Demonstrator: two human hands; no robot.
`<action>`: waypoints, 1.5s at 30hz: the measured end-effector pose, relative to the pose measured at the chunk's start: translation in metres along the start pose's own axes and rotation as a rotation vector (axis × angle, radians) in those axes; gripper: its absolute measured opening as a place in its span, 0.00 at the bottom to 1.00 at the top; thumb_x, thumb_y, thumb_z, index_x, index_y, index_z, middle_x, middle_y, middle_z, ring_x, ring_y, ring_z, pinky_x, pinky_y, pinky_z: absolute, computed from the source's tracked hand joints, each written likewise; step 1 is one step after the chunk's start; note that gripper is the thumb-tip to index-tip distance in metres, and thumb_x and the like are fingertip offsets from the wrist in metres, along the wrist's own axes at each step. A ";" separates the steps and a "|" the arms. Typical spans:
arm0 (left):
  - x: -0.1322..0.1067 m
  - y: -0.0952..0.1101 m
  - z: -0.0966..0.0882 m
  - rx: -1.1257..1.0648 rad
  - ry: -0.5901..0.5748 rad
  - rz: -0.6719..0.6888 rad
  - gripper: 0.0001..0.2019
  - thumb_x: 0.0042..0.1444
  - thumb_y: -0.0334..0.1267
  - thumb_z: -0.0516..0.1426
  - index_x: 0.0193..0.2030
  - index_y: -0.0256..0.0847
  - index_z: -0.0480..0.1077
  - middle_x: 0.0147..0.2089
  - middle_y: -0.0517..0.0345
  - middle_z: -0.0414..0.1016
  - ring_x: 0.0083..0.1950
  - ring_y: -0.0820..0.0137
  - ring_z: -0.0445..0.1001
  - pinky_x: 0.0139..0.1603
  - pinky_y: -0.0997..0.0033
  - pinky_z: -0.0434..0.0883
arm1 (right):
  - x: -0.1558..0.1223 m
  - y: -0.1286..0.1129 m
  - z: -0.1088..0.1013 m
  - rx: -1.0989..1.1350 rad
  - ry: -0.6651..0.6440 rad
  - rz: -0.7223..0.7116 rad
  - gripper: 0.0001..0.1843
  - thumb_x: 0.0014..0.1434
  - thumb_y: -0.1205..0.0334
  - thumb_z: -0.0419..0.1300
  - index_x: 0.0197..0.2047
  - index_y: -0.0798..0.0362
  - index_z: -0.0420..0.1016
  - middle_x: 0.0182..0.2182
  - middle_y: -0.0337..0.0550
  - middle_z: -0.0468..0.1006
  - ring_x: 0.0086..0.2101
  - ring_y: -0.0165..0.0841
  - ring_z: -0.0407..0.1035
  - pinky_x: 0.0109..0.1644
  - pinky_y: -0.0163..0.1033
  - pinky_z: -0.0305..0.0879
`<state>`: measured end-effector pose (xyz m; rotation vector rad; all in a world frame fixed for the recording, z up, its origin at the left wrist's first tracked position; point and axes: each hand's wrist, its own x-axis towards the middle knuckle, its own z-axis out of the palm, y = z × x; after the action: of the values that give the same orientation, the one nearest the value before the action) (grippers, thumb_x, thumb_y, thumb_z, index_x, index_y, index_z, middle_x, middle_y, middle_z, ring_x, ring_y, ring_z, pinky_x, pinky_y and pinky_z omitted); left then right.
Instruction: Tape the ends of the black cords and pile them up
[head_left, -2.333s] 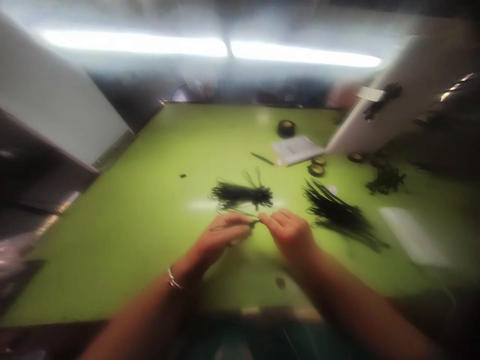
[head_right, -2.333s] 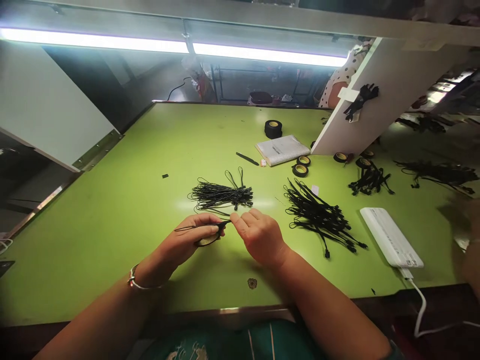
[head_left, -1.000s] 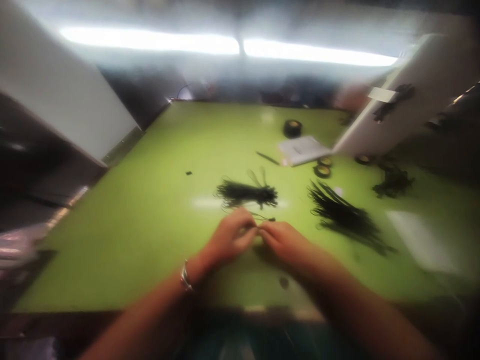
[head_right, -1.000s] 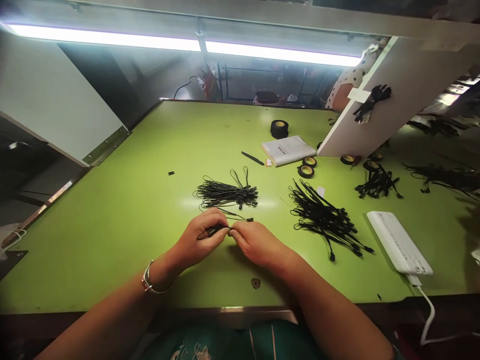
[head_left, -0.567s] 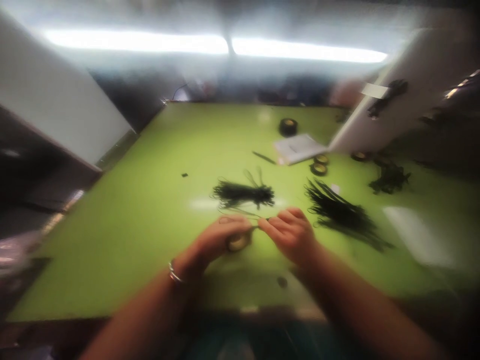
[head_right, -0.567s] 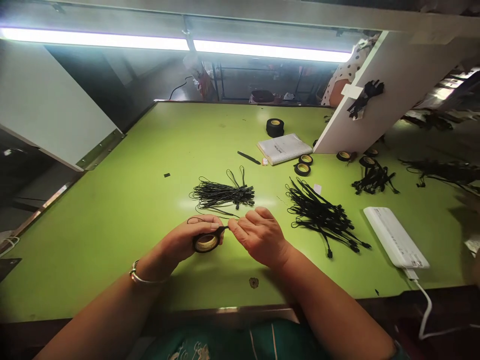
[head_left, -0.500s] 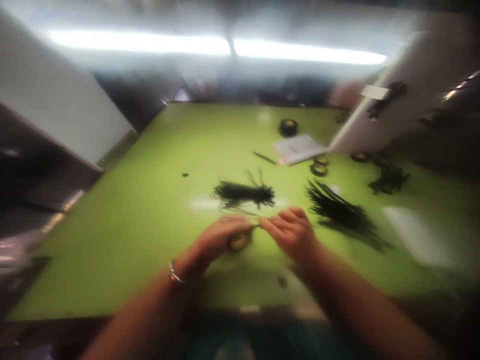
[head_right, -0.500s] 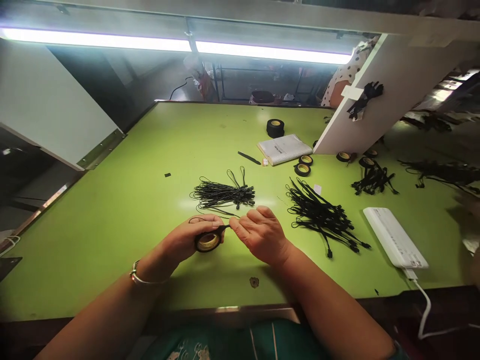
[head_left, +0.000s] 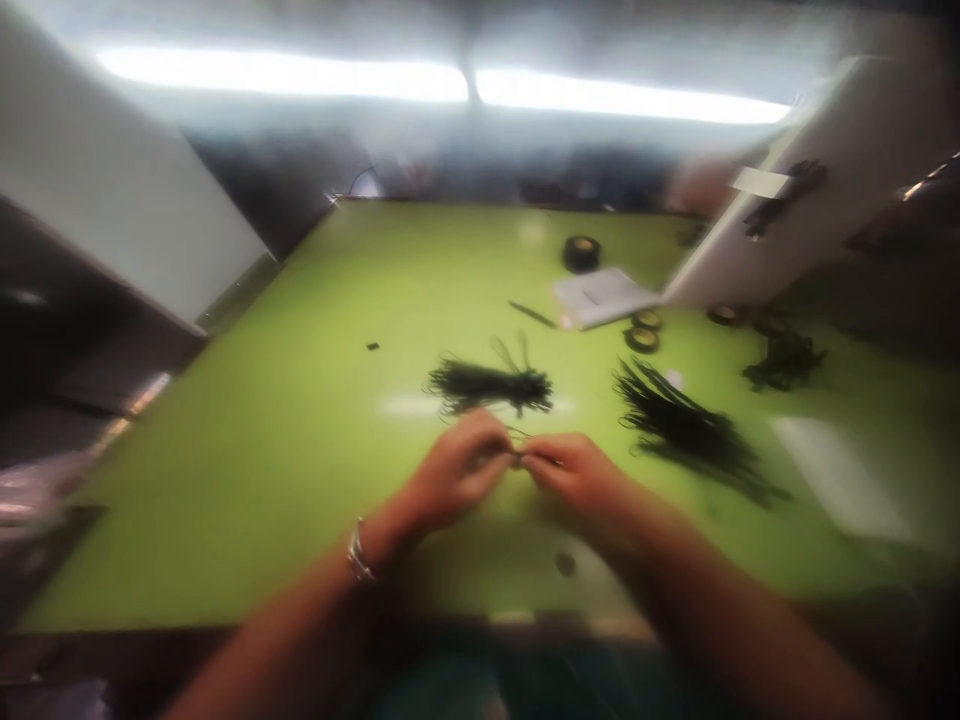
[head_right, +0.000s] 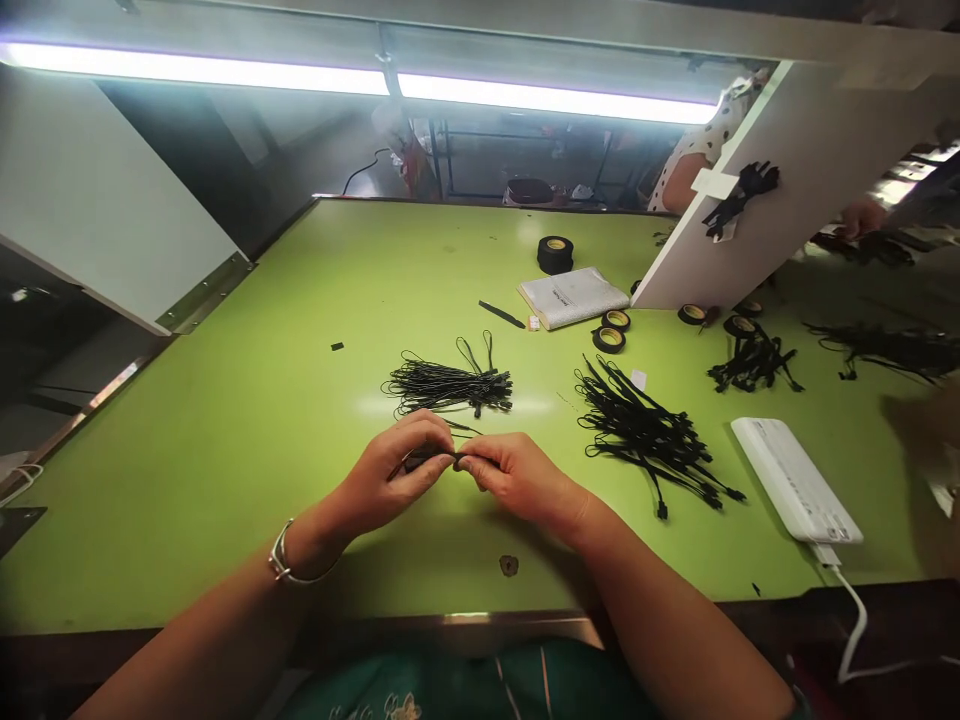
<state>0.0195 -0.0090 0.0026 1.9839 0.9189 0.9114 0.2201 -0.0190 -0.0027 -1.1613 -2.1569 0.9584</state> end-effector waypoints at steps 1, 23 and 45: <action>0.000 0.000 -0.001 -0.069 -0.008 -0.066 0.03 0.58 0.35 0.57 0.38 0.39 0.71 0.38 0.53 0.71 0.39 0.68 0.70 0.41 0.68 0.69 | -0.001 -0.001 0.000 0.014 0.040 -0.012 0.10 0.64 0.63 0.55 0.37 0.52 0.78 0.28 0.37 0.79 0.29 0.29 0.70 0.33 0.33 0.63; 0.000 -0.007 0.005 0.100 0.044 -0.057 0.05 0.55 0.31 0.54 0.28 0.39 0.67 0.30 0.57 0.68 0.34 0.69 0.65 0.36 0.69 0.65 | 0.003 -0.004 0.006 -0.032 0.021 0.050 0.12 0.65 0.63 0.52 0.34 0.53 0.75 0.28 0.39 0.78 0.29 0.30 0.69 0.35 0.35 0.64; 0.001 -0.002 0.001 -0.081 0.040 -0.385 0.08 0.52 0.37 0.59 0.25 0.38 0.68 0.23 0.61 0.66 0.27 0.72 0.64 0.27 0.73 0.63 | -0.002 0.005 0.015 -0.434 0.359 -0.221 0.07 0.63 0.64 0.56 0.33 0.53 0.73 0.27 0.42 0.76 0.31 0.34 0.65 0.35 0.38 0.61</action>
<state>0.0203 -0.0071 0.0006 1.6464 1.2147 0.7558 0.2134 -0.0243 -0.0162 -1.1461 -2.1844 0.1675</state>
